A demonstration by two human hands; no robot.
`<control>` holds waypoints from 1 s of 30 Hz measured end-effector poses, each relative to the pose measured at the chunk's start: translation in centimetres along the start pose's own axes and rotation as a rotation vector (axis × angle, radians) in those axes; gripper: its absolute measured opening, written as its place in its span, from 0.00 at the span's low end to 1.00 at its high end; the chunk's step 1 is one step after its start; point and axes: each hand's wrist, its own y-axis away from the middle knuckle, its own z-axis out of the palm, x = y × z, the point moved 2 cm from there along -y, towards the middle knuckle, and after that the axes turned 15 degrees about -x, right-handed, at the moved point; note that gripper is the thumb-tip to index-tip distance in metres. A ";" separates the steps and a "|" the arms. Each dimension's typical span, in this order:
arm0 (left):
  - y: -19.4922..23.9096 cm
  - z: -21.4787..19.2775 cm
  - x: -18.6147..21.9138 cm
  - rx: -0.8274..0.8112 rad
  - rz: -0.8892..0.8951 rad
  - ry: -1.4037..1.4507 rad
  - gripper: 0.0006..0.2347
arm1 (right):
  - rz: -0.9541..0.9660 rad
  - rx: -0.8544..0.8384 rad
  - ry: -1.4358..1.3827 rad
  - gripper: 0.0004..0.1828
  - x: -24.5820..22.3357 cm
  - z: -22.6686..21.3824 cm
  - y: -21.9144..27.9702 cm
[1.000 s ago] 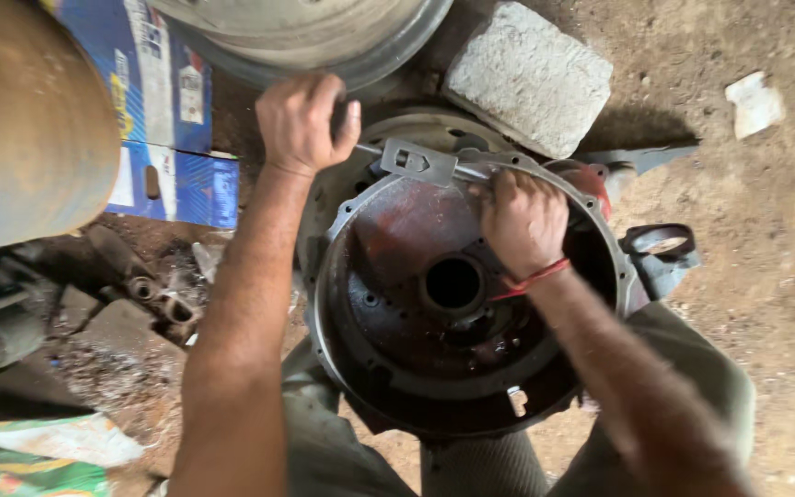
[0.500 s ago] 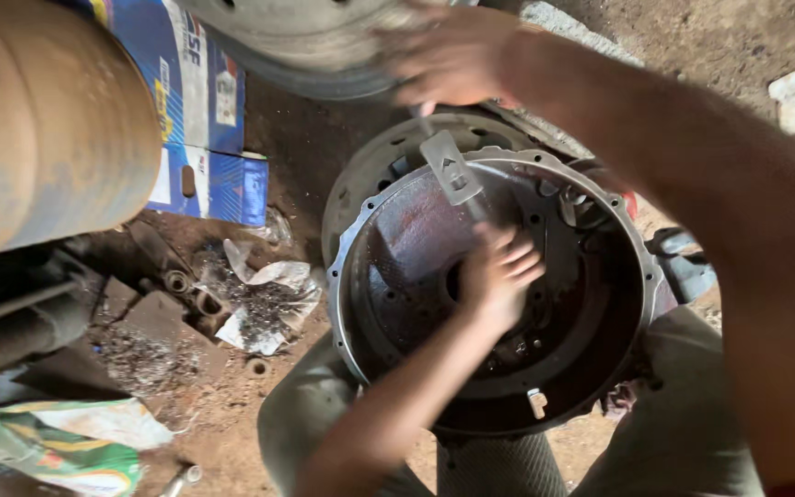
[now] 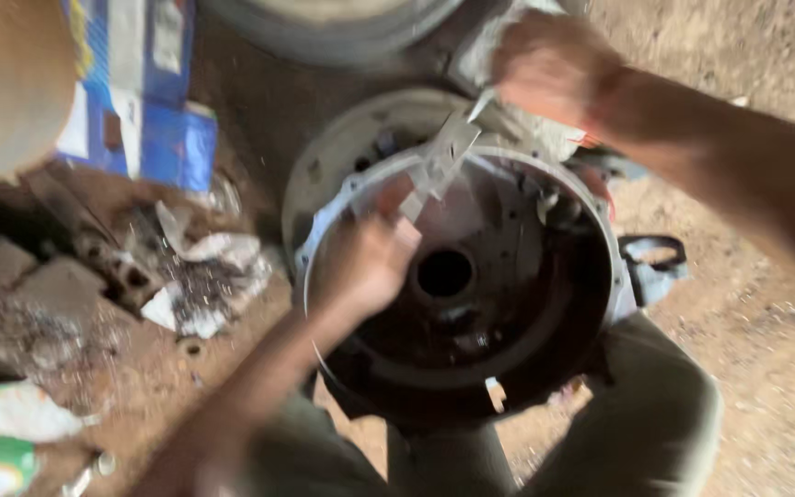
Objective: The person is repairing a large, circular metal part, likely a brake drum. They use a metal tool to scrape the inner surface and a hammer to tap the tool, removing rust or debris. The person also uses a file to smooth the edges of the part.
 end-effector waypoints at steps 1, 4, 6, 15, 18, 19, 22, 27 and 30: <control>-1.5 -2.1 -3.3 -0.046 -0.159 0.127 0.18 | 0.038 -0.012 -0.126 0.26 -0.8 2.2 1.5; -5.4 -7.0 -7.1 0.399 0.311 -0.517 0.15 | 0.046 0.114 -0.333 0.20 -3.6 7.7 4.7; -8.0 -8.0 -7.0 0.603 0.364 -0.213 0.20 | 0.063 0.166 -0.373 0.12 -3.3 9.1 4.3; -16.1 -4.1 -6.2 0.913 0.037 1.482 0.14 | -0.142 -0.004 -0.567 0.10 -3.7 8.3 4.2; -16.6 -3.8 -6.1 0.887 0.023 1.461 0.12 | -0.212 -0.101 -0.858 0.13 -3.4 8.6 4.7; -16.1 -4.1 -6.2 0.875 0.016 1.462 0.13 | -0.243 -0.172 -0.988 0.15 -3.4 8.8 4.7; -15.0 -4.9 -6.4 0.742 0.094 1.523 0.13 | -0.271 -0.047 -0.850 0.16 -3.6 9.3 4.7; -14.8 -5.2 -6.9 0.729 0.116 1.476 0.16 | -0.148 0.327 -0.986 0.19 -5.3 9.8 6.1; -14.7 -4.5 -6.8 0.720 0.111 1.481 0.19 | -0.211 0.302 -1.147 0.22 -6.1 10.8 6.0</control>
